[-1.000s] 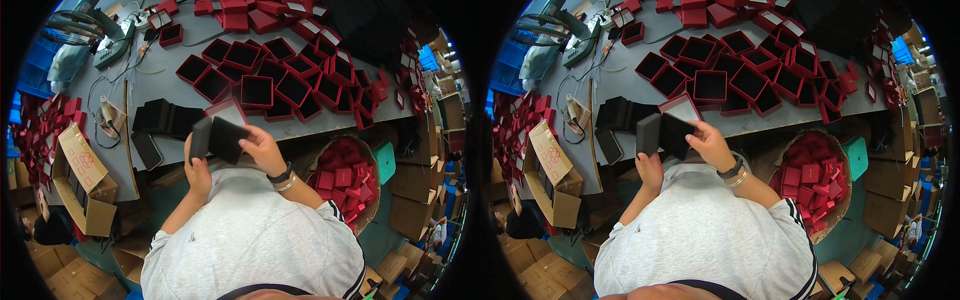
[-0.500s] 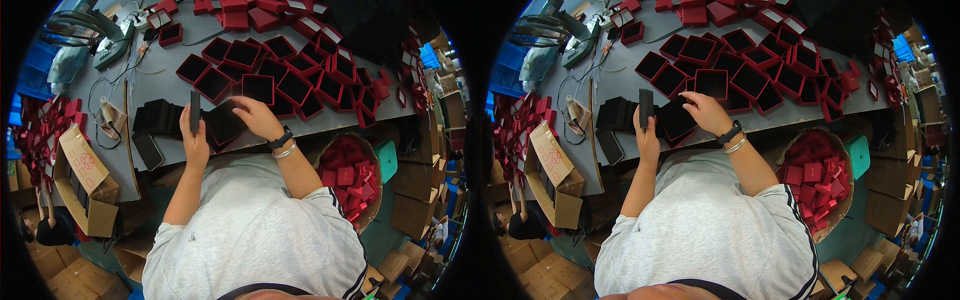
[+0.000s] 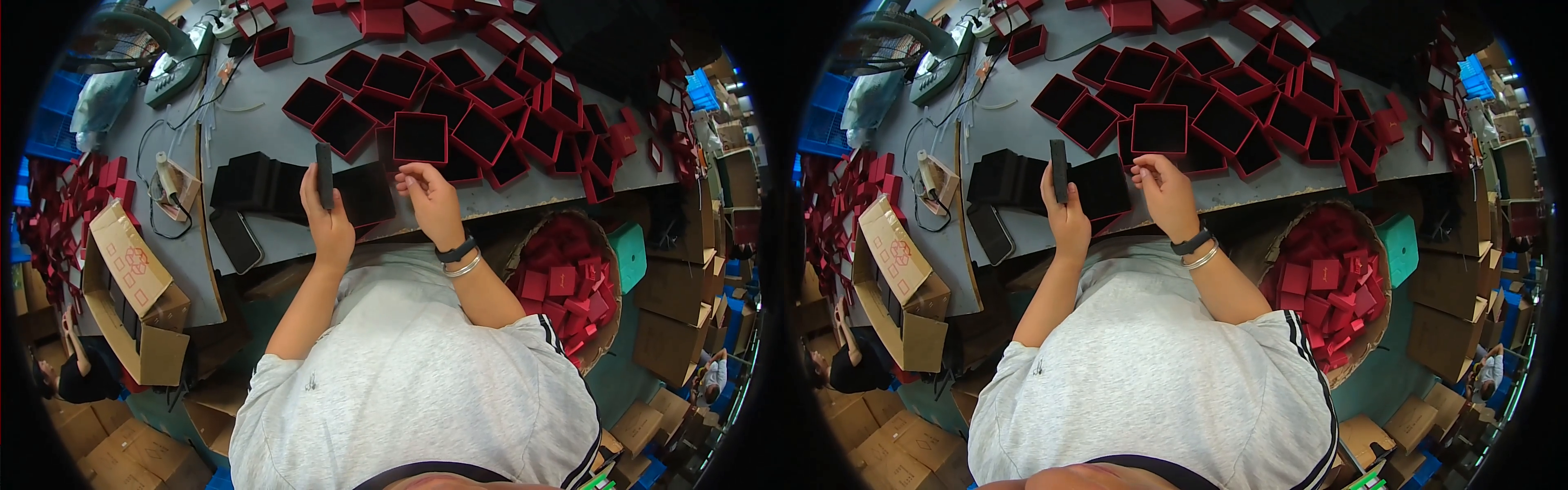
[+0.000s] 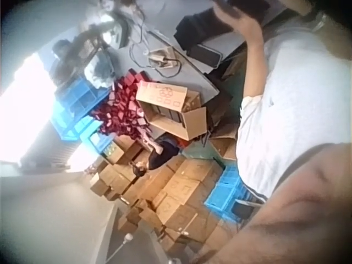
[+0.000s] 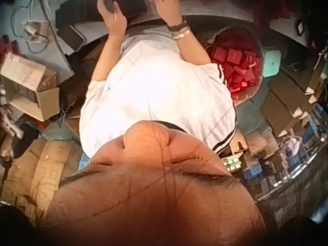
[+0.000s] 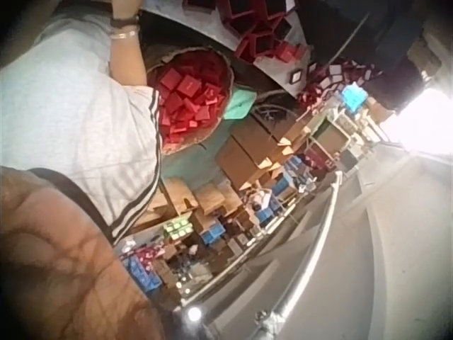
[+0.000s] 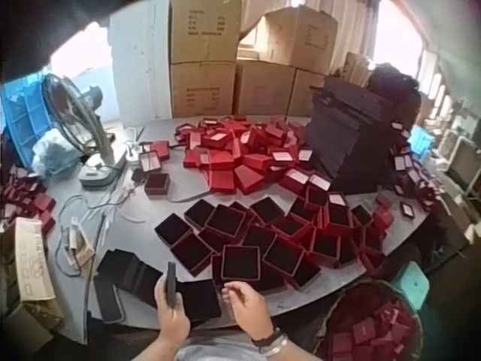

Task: Assembling small red gift boxes by inserting black foam padding into the base.

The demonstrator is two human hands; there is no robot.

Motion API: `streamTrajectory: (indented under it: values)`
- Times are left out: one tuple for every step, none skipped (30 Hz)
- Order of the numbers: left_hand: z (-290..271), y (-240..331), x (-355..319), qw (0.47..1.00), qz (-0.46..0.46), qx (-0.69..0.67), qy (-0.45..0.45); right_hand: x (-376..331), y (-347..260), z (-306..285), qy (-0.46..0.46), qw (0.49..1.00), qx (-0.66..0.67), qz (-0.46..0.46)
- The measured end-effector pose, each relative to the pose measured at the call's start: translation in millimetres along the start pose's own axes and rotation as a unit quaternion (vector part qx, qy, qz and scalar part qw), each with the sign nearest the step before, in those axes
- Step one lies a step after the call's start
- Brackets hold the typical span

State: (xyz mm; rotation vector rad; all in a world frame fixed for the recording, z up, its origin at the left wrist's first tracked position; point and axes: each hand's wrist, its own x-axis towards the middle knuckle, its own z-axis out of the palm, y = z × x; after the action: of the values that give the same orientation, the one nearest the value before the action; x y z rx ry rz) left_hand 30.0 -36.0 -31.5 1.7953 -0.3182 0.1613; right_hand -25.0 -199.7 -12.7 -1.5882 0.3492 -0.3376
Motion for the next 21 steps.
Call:
streamTrajectory:
  values:
    - [0.4, 0.5, -0.5, 1.0, 0.012, 0.011, -0.002, 0.0, 5.6, -5.9, 0.005, 0.999, 0.035, 0.002]
    - [-0.2, 1.1, -0.9, 1.0, 0.01, 0.011, -0.003, -1.7, 12.1, -12.6, -0.028, 0.999, 0.012, 0.042]
    - [-0.4, 0.9, -0.5, 1.0, 0.011, 0.016, -0.005, -3.9, 12.5, -12.6, -0.027, 0.999, 0.011, 0.043]
    - [-0.6, 0.6, -0.3, 1.0, 0.012, 0.022, -0.007, -7.4, 11.9, -11.2, -0.055, 0.993, 0.025, 0.104]
    - [-0.5, 0.1, -0.3, 1.0, 0.011, 0.022, -0.008, -10.5, 11.3, -9.3, -0.084, 0.982, 0.039, 0.164]
    - [-0.3, 0.6, 0.2, 1.0, 0.003, 0.015, -0.002, -12.4, 9.6, -7.5, -0.111, 0.971, 0.05, 0.206]
    - [-0.4, 0.9, 0.2, 1.0, -0.005, 0.008, 0.003, -13.1, 11.9, -6.3, -0.109, 0.971, 0.051, 0.207]
    - [-1.0, 1.1, -0.3, 1.0, -0.005, 0.008, 0.002, -13.7, 16.0, -5.4, -0.117, 0.964, 0.091, 0.221]
    - [-2.1, 0.4, -0.9, 1.0, -0.023, -0.016, 0.007, -13.8, 17.3, -4.5, -0.124, 0.955, 0.132, 0.235]
    - [-2.8, 0.1, -2.0, 0.998, -0.042, -0.04, 0.012, -14.1, 17.1, -4.7, -0.123, 0.955, 0.133, 0.236]
    - [-3.6, 1.5, -3.4, 0.998, -0.042, -0.039, 0.01, -14.3, 15.5, -5.2, -0.131, 0.962, 0.129, 0.202]
    - [-5.1, 5.1, -5.2, 0.997, -0.044, -0.064, 0.022, -14.9, 12.0, -5.4, -0.139, 0.968, 0.124, 0.169]
    - [-6.4, 9.4, -6.7, 0.995, -0.046, -0.088, 0.034, -15.7, 8.5, -5.6, -0.138, 0.968, 0.125, 0.17]
    - [-7.7, 14.7, -7.6, 0.995, -0.047, -0.087, 0.032, -16.5, 4.3, -5.9, -0.144, 0.966, 0.14, 0.165]
    - [-8.8, 22.1, -7.5, 0.991, -0.038, -0.122, 0.037, -17.2, -1.3, -6.5, -0.149, 0.964, 0.154, 0.159]
    - [-10.2, 29.7, -7.6, 0.986, -0.03, -0.157, 0.044, -19.0, -8.2, -6.9, -0.149, 0.963, 0.155, 0.161]
    - [-11.7, 39.2, -6.7, 0.986, -0.032, -0.156, 0.043, -21.5, -16.8, -7.5, -0.148, 0.964, 0.159, 0.154]
    - [-13.3, 49.8, -5.4, 0.986, -0.029, -0.163, 0.032, -24.2, -24.4, -8.6, -0.147, 0.964, 0.162, 0.148]
    - [-15.4, 58.4, -4.6, 0.985, -0.027, -0.169, 0.022, -26.2, -31.1, -10.0, -0.146, 0.964, 0.163, 0.151]
    - [-17.6, 64.5, -4.7, 0.985, -0.03, -0.169, 0.021, -28.3, -37.5, -12.3, -0.156, 0.964, 0.158, 0.144]
    - [-19.4, 70.0, -5.0, 0.985, -0.033, -0.17, 0.023, -30.2, -43.5, -15.0, -0.165, 0.965, 0.152, 0.137]
